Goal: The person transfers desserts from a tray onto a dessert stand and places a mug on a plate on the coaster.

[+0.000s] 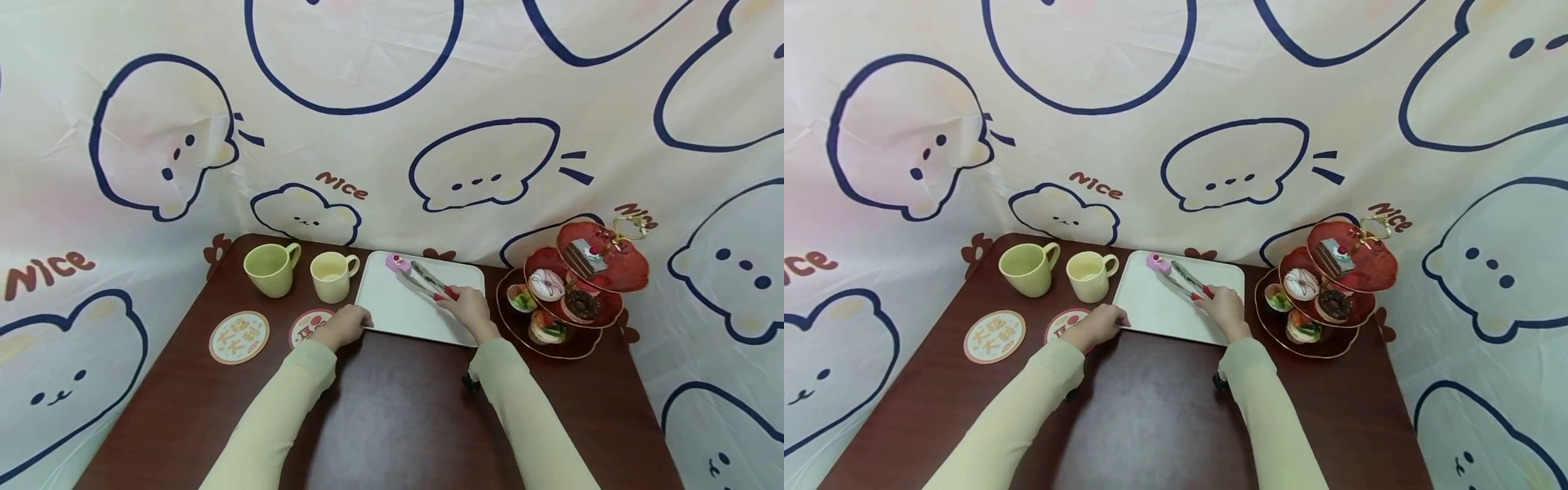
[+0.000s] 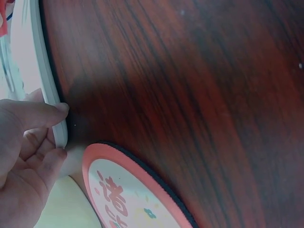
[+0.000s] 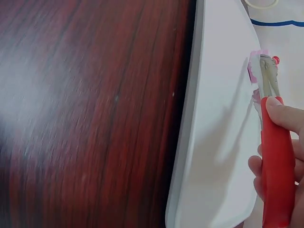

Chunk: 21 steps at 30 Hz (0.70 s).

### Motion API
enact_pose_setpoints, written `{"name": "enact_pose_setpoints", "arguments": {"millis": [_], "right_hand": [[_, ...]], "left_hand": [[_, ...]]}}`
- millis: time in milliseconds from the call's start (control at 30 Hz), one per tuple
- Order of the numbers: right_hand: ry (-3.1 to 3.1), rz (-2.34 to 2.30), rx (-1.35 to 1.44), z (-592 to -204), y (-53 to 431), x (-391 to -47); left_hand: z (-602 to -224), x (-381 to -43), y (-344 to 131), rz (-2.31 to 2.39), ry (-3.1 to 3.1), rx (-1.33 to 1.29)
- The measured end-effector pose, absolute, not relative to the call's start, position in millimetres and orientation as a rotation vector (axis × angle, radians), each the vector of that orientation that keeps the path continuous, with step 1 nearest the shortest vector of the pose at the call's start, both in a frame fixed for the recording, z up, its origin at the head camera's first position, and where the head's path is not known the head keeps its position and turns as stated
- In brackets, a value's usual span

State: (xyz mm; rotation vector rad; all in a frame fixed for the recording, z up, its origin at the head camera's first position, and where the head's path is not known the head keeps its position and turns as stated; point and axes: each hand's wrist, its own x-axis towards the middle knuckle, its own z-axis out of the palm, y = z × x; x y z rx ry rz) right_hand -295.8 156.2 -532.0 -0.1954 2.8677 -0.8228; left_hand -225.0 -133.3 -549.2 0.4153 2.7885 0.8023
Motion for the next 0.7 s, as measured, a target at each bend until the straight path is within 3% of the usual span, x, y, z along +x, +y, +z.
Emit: {"name": "enact_pose_setpoints", "arguments": {"millis": [700], "right_hand": [[2.935, -0.751, -0.123, -533, 129, -301]], "left_hand": [[-550, -224, -133, 0.801, 2.798, 0.411]]}}
